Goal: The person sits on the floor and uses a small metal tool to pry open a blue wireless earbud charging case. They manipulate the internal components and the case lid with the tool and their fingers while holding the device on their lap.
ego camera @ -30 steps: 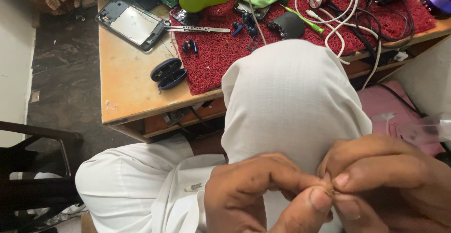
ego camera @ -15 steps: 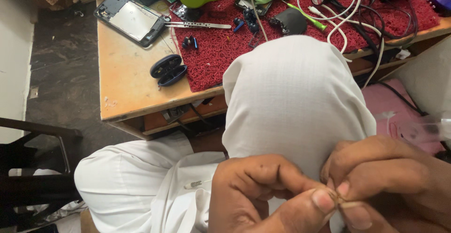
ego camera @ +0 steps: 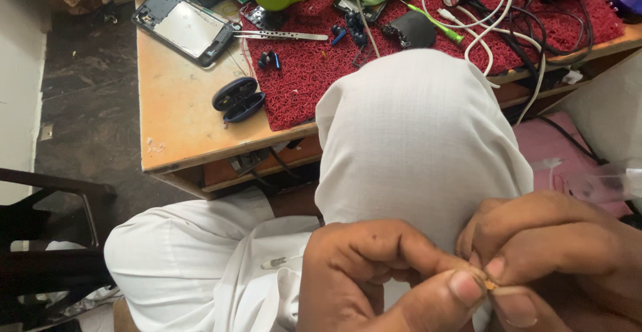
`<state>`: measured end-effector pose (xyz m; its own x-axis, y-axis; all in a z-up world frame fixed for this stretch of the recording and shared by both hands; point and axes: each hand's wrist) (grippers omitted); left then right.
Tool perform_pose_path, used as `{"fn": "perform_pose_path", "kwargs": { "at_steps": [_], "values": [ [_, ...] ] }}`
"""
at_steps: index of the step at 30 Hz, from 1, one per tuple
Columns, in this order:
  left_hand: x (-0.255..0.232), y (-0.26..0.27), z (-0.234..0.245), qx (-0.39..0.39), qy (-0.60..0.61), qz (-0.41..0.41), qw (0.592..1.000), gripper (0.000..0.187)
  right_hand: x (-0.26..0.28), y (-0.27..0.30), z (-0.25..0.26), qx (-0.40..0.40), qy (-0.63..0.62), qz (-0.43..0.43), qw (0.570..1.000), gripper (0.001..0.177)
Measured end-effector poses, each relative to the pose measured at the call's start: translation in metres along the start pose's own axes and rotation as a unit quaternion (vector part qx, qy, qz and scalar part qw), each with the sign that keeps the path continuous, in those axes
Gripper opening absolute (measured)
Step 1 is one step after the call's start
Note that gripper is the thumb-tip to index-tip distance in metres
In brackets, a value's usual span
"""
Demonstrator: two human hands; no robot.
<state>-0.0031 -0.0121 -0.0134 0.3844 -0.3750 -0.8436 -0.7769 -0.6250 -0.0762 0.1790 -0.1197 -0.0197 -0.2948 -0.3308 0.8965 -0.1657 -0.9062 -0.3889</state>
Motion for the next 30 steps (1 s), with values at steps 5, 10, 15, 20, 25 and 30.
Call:
{"fn": "perform_pose_path", "kwargs": {
  "at_steps": [5, 10, 15, 20, 25, 30],
  "values": [
    [-0.007, -0.003, -0.007, 0.002, -0.136, -0.108, 0.985, 0.011, 0.0, 0.002, -0.002, -0.017, -0.019, -0.002, 1.0, 0.008],
    [-0.008, -0.008, -0.002, 0.06, -0.267, -0.258, 0.926, 0.009, 0.001, -0.003, -0.002, -0.008, -0.031, 0.012, 0.999, 0.011],
    [-0.007, -0.004, -0.004, 0.052, -0.323, -0.319, 0.889, 0.012, 0.002, -0.005, 0.0, 0.009, -0.017, 0.015, 1.0, 0.012],
    [-0.01, -0.008, 0.001, 0.08, -0.35, -0.388, 0.849, 0.016, 0.0, -0.004, 0.0, 0.011, -0.021, 0.017, 1.0, 0.013],
    [-0.008, -0.005, 0.0, 0.068, -0.343, -0.388, 0.853, 0.016, 0.004, -0.005, -0.003, 0.006, -0.013, 0.011, 1.0, 0.013],
    [0.001, -0.009, 0.005, 0.082, -0.32, -0.403, 0.854, 0.014, -0.002, 0.0, -0.003, -0.002, -0.008, 0.011, 1.0, 0.014]
  ]
}}
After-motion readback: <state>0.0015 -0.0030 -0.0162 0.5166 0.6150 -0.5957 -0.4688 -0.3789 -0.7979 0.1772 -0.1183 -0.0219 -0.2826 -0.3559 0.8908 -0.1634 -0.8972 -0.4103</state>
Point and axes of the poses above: each hand's wrist, its own y-axis away from the middle knuckle, its own z-axis out of the back of the hand, x = y × z, and after that the axes turned 10 degrees about -z, right-handed
